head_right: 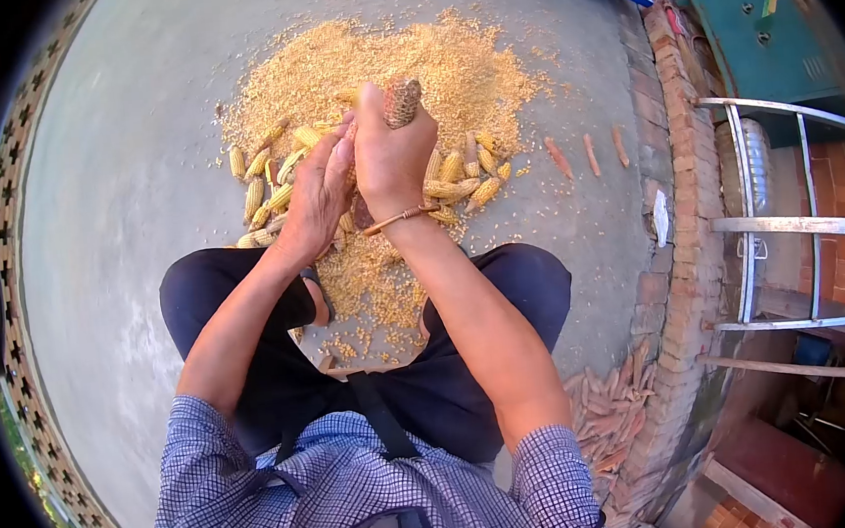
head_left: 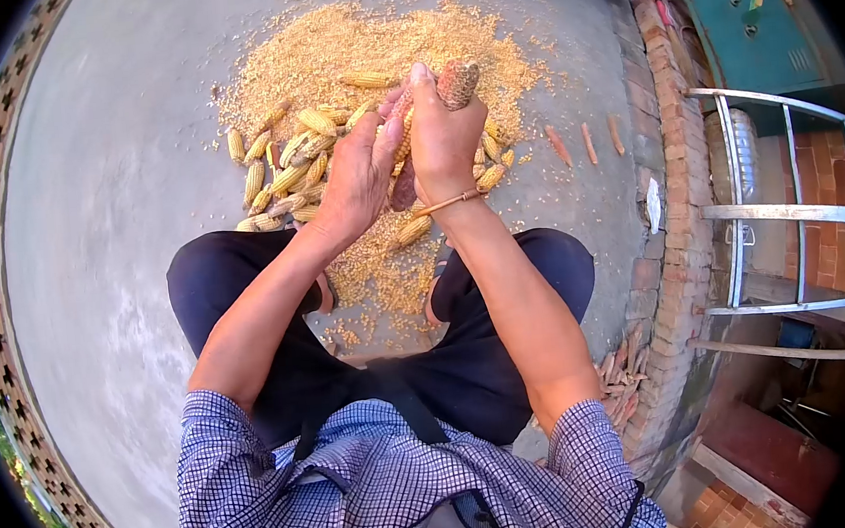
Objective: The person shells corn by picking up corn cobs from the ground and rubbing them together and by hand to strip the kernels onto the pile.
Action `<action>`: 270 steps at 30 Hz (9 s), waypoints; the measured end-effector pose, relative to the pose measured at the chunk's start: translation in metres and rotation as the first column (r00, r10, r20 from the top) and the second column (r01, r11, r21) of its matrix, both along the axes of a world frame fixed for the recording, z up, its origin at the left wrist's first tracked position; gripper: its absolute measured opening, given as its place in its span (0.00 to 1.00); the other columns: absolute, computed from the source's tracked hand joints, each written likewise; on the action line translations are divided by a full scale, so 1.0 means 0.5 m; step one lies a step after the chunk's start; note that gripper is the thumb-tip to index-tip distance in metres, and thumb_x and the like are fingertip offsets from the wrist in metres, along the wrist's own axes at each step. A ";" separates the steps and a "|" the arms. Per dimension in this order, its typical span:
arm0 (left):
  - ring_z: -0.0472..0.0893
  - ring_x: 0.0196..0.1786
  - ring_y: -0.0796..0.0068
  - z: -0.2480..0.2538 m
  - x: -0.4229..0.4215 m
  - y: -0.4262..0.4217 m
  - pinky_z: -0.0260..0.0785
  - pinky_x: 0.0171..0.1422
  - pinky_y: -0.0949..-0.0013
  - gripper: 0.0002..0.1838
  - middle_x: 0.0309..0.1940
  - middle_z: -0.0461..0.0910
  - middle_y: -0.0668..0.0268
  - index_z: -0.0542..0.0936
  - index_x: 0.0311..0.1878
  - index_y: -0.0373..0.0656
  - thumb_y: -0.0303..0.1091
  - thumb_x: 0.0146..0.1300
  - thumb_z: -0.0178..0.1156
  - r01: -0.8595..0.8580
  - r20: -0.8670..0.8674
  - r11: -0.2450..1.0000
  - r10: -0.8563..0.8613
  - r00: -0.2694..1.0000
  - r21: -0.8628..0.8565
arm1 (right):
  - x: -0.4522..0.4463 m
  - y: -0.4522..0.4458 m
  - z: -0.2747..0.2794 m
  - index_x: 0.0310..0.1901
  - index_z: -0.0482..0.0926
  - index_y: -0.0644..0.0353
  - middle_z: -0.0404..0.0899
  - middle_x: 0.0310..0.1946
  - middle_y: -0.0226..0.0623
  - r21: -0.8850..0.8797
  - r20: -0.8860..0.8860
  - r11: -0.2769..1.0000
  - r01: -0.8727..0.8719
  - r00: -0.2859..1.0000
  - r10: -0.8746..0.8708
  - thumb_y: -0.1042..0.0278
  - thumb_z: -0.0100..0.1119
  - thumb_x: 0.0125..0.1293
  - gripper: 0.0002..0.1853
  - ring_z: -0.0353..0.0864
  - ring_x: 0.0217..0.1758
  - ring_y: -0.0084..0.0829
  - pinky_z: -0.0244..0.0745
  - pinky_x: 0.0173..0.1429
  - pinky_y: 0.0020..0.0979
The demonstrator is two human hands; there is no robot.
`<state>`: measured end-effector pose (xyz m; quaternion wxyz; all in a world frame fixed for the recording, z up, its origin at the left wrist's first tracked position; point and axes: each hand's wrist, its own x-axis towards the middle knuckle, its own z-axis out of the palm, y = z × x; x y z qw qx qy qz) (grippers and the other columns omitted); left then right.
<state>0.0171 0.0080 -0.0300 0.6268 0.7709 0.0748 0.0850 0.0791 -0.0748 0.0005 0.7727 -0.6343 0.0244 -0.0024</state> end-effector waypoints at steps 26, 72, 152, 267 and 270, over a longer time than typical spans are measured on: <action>0.82 0.45 0.42 0.006 -0.014 -0.008 0.71 0.51 0.54 0.24 0.37 0.81 0.41 0.73 0.65 0.37 0.44 0.78 0.43 -0.128 0.088 0.970 0.112 0.990 0.208 | -0.009 0.004 0.002 0.32 0.77 0.63 0.80 0.25 0.30 0.069 -0.061 0.993 -0.090 0.994 0.095 0.68 0.61 0.71 0.10 0.77 0.26 0.22 0.72 0.31 0.29; 0.81 0.49 0.68 0.005 -0.007 -0.010 0.71 0.56 0.64 0.32 0.45 0.82 0.49 0.69 0.68 0.33 0.54 0.79 0.40 0.012 0.019 1.000 -0.012 1.000 -0.014 | 0.000 0.003 -0.005 0.30 0.77 0.62 0.80 0.24 0.32 -0.069 -0.016 0.997 0.016 1.000 -0.018 0.61 0.58 0.73 0.15 0.78 0.28 0.22 0.73 0.35 0.29; 0.76 0.59 0.73 0.024 -0.007 0.011 0.71 0.65 0.64 0.21 0.57 0.76 0.61 0.70 0.63 0.34 0.42 0.80 0.42 -0.146 -0.207 0.594 -0.036 0.978 -0.791 | -0.008 0.036 -0.035 0.40 0.79 0.65 0.82 0.31 0.45 -0.460 0.241 0.888 0.004 0.963 0.120 0.53 0.67 0.64 0.20 0.82 0.34 0.45 0.76 0.45 0.41; 0.76 0.56 0.79 0.041 0.009 0.032 0.73 0.60 0.66 0.16 0.54 0.78 0.69 0.75 0.59 0.42 0.41 0.76 0.54 -0.084 -0.133 0.556 -0.048 0.990 -0.827 | 0.001 -0.015 0.019 0.44 0.82 0.68 0.85 0.35 0.39 -0.207 0.028 0.899 -0.385 0.916 0.399 0.51 0.63 0.69 0.22 0.83 0.42 0.29 0.76 0.48 0.33; 0.77 0.55 0.80 0.016 0.007 0.019 0.72 0.61 0.67 0.16 0.53 0.78 0.67 0.74 0.60 0.40 0.40 0.77 0.53 0.039 -0.043 0.597 -0.124 0.991 -0.801 | -0.006 0.007 -0.008 0.44 0.82 0.68 0.85 0.34 0.46 -0.652 0.208 0.756 -0.053 0.946 0.247 0.47 0.64 0.66 0.25 0.86 0.40 0.45 0.77 0.46 0.41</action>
